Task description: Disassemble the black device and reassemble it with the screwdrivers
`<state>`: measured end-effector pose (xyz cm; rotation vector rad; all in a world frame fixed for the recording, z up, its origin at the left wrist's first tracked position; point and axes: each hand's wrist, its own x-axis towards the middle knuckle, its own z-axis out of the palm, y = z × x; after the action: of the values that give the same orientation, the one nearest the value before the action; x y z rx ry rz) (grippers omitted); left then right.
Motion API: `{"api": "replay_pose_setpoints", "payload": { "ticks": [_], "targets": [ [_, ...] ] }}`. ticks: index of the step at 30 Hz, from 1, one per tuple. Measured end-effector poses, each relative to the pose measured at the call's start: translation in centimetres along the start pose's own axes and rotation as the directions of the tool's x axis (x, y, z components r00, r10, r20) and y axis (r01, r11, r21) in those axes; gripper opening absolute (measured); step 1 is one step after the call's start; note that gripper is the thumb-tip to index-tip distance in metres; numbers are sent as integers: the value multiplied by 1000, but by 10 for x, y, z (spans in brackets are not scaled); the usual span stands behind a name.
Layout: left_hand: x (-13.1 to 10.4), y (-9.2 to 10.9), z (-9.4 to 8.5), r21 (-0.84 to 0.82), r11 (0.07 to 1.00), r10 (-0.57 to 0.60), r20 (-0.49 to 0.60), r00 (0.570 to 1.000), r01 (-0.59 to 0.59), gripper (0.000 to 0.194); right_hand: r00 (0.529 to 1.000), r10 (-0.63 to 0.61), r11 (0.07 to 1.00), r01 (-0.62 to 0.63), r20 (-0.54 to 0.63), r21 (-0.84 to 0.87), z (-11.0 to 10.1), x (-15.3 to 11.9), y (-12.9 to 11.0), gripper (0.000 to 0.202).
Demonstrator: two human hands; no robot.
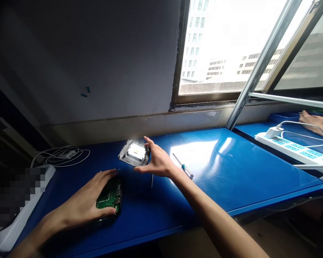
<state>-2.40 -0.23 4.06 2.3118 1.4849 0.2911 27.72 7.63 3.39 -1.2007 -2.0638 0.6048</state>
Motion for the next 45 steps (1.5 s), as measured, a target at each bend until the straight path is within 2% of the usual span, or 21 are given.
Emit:
{"api": "replay_pose_setpoints", "payload": {
  "ticks": [2,5,12,15,18,23,26,29,32,35,37,39,40,42,45],
  "targets": [
    [-12,-4,8,13,998,-62,63,996,61,107,999,18,1000,-19,44,7,9,14,1,130],
    [-20,-6,8,10,994,-111,130,985,111,114,995,-15,1000,16,94,-2,22,36,2,126],
    [-29,-21,-1,-54,989,-130,117,985,136,124,977,-51,991,75,208,-110,47,58,4,123],
    [-30,-29,1,-65,987,-142,102,985,149,124,977,-39,988,70,209,-140,43,60,0,123],
    [-30,-37,3,-89,989,-116,48,992,120,122,986,-31,985,59,167,-165,27,60,-10,126],
    [-27,-57,6,-105,985,-140,-54,989,134,121,984,-48,979,80,171,-187,1,42,-22,126],
    [-25,-69,2,-103,986,-144,-103,984,134,120,961,-37,972,99,274,-213,3,16,-24,130],
    [-26,-72,-7,-102,981,-171,-71,983,163,117,922,-4,966,103,387,-236,12,-14,-27,133],
    [-28,-59,-15,-114,982,-166,-104,981,154,105,885,48,969,70,463,-235,18,-35,-32,133],
    [-25,-29,-14,-82,995,-73,-98,992,65,103,882,-30,974,130,470,-183,17,-36,-31,124],
    [-18,-4,-7,-46,999,-10,-31,999,8,107,917,-70,968,158,393,-196,13,-26,-25,109],
    [-9,19,3,-27,997,71,43,997,-70,108,981,3,953,57,196,-299,9,-12,-16,81],
    [-4,28,8,-15,996,90,64,994,-89,109,993,45,943,-8,105,-334,7,-4,-10,69],
    [5,41,20,23,995,91,86,992,-94,110,989,144,914,-145,-31,-378,5,9,2,60],
    [15,50,32,77,997,17,91,996,-24,106,968,246,900,-247,-50,-358,7,18,18,47]
  ]
}}
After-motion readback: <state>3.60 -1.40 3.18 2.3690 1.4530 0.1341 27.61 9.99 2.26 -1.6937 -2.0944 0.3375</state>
